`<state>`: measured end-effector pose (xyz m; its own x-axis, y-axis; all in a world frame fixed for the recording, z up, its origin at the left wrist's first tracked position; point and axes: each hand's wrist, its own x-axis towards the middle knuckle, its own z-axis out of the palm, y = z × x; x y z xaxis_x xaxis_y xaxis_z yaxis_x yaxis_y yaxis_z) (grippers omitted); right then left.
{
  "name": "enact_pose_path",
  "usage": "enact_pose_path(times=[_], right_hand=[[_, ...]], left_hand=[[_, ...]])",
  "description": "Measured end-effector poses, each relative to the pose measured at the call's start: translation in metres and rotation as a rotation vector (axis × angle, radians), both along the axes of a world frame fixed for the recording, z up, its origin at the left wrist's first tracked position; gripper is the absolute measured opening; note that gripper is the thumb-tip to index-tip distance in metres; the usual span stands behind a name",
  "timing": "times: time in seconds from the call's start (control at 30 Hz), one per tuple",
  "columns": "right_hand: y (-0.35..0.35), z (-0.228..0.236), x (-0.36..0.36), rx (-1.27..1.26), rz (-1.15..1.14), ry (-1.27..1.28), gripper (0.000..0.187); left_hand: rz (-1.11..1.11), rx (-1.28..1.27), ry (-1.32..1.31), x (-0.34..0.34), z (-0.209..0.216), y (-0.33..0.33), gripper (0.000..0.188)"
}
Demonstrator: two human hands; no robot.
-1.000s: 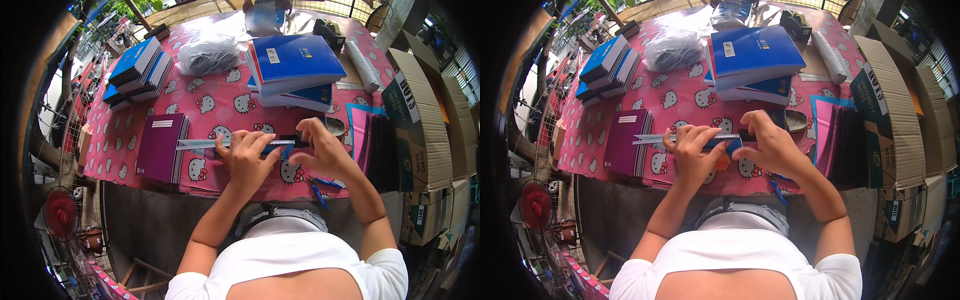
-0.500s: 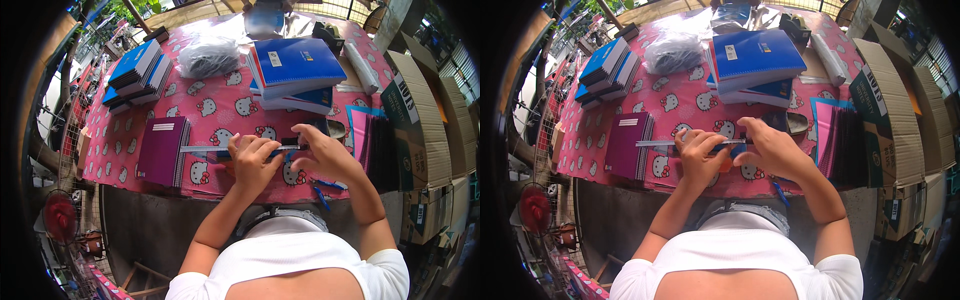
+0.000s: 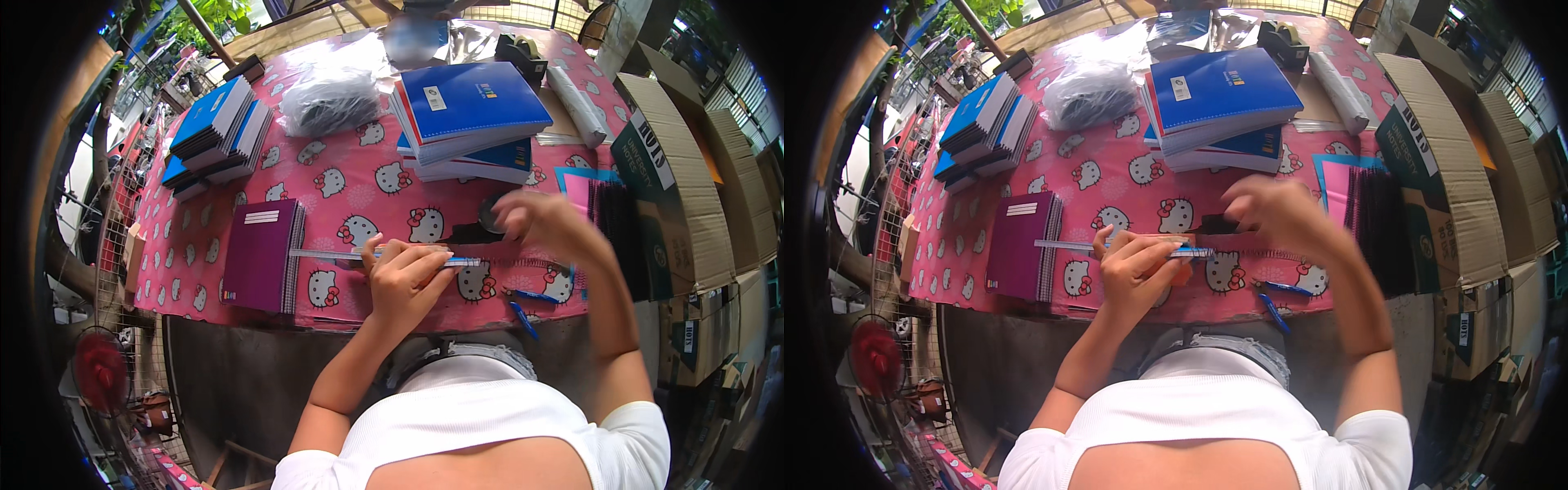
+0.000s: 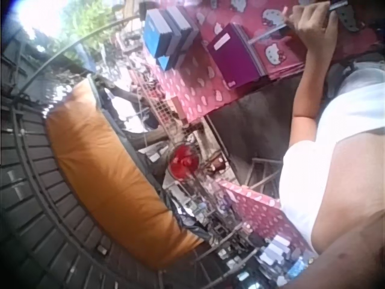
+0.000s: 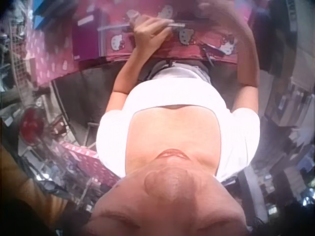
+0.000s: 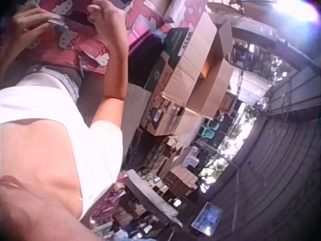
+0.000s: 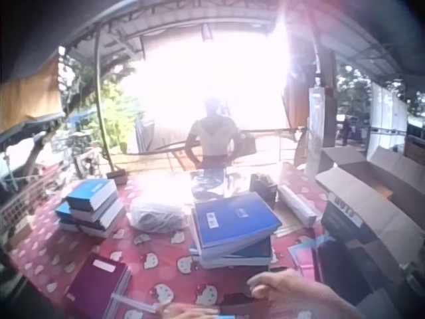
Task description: The person prepares spiral-bound notebooks for packaging by wrapping a thin strip of tape around the binding edge, handling several different colored notebooks individually.
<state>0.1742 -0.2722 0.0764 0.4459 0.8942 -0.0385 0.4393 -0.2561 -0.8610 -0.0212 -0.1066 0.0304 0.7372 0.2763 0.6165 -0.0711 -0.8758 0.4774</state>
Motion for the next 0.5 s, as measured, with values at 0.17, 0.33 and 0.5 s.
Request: enact_pose_path(times=[0.17,0.33,0.5], right_hand=[[-0.058,-0.151,0.117,-0.203,-0.075,-0.772,0.049],[-0.048,-0.176,0.095,-0.094,-0.351,-0.636,0.058],[0.013,-0.092,0.014,0.6,0.097,0.118,0.053]], left_hand=[[-0.072,-0.078,-0.001,0.007,0.007,-0.01,0.023],[0.004,0.046,0.012,0.003,0.007,-0.003,0.027],[-0.008,-0.001,0.002,0.0,0.002,0.001,0.022]])
